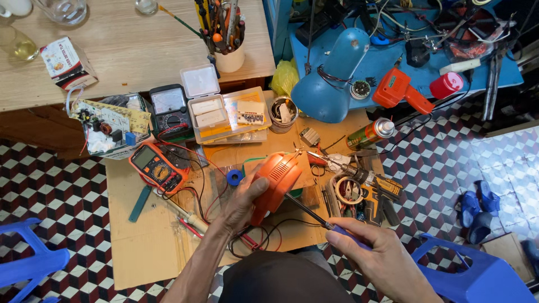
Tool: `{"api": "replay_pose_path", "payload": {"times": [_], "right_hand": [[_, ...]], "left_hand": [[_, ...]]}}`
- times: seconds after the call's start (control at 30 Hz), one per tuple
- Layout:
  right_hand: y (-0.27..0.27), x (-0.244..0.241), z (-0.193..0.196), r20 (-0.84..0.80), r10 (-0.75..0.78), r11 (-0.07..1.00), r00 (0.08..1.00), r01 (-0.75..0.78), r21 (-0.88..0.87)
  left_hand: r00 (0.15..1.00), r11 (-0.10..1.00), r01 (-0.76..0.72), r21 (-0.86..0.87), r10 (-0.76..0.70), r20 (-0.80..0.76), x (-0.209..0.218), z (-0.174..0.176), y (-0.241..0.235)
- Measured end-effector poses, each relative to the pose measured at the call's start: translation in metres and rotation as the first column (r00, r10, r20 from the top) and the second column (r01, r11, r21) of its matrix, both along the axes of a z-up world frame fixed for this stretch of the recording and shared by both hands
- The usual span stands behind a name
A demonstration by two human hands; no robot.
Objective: The person uses a screwdriver to disassemble an orange heat gun, then plugs it in and uses it to heat a small metal container. They repeatedly probe the heat gun's nozzle with the screwdriver while it is powered on.
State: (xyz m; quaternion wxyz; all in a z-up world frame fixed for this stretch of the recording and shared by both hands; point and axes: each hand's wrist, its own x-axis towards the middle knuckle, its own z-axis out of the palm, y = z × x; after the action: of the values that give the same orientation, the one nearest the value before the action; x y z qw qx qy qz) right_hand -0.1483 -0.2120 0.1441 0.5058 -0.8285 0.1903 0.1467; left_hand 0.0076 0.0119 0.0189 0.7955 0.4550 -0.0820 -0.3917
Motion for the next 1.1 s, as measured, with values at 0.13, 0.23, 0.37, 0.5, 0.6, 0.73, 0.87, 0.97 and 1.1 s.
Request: {"api": "replay_pose_path", "payload": {"times": [0.13, 0.23, 0.37, 0.5, 0.6, 0.73, 0.87, 0.97, 1.1], "right_hand": [[-0.001, 0.017, 0.033, -0.357, 0.046, 0.986, 0.933, -0.099, -0.132], [-0.01, 0.024, 0.058, -0.532, -0.052, 0.932, 0.845, -0.151, -0.33], [-0.008, 0.027, 0.052, -0.158, -0.096, 0.909, 0.983, 0.022, -0.416], [-0.003, 0.033, 0.027, -0.067, -0.106, 0.953, 0.992, 0.083, -0.29], [-0.001, 0.034, 0.024, -0.016, -0.09, 0.954, 0.996, 0.082, -0.287], [0.002, 0.041, 0.025, -0.178, -0.077, 0.965, 0.981, 0.029, -0.26], [0.001, 0.046, 0.019, -0.286, -0.042, 0.951, 0.957, -0.049, -0.305], [-0.001, 0.043, 0.017, -0.096, -0.007, 0.956, 0.995, -0.021, -0.293], [-0.001, 0.042, 0.018, -0.223, -0.09, 0.957, 0.971, 0.022, -0.289]], "left_hand": [[0.982, 0.99, -0.131, -0.042, 0.124, -0.14, -0.01, -0.007, -0.005], [0.946, 0.97, -0.222, -0.098, 0.19, -0.265, -0.009, -0.012, -0.005], [0.902, 0.912, -0.262, -0.317, 0.114, -0.418, -0.009, -0.015, -0.005], [0.878, 0.883, -0.274, -0.382, 0.068, -0.474, -0.007, -0.017, -0.01], [0.791, 0.9, -0.384, -0.204, 0.207, -0.575, -0.006, -0.021, -0.011], [0.781, 0.892, -0.406, -0.198, 0.226, -0.583, -0.005, -0.026, -0.014], [0.816, 0.896, -0.386, -0.218, 0.222, -0.534, -0.005, -0.03, -0.015], [0.798, 0.904, -0.403, -0.145, 0.269, -0.539, -0.005, -0.032, -0.016], [0.818, 0.903, -0.381, -0.201, 0.228, -0.529, -0.004, -0.029, -0.016]]}}
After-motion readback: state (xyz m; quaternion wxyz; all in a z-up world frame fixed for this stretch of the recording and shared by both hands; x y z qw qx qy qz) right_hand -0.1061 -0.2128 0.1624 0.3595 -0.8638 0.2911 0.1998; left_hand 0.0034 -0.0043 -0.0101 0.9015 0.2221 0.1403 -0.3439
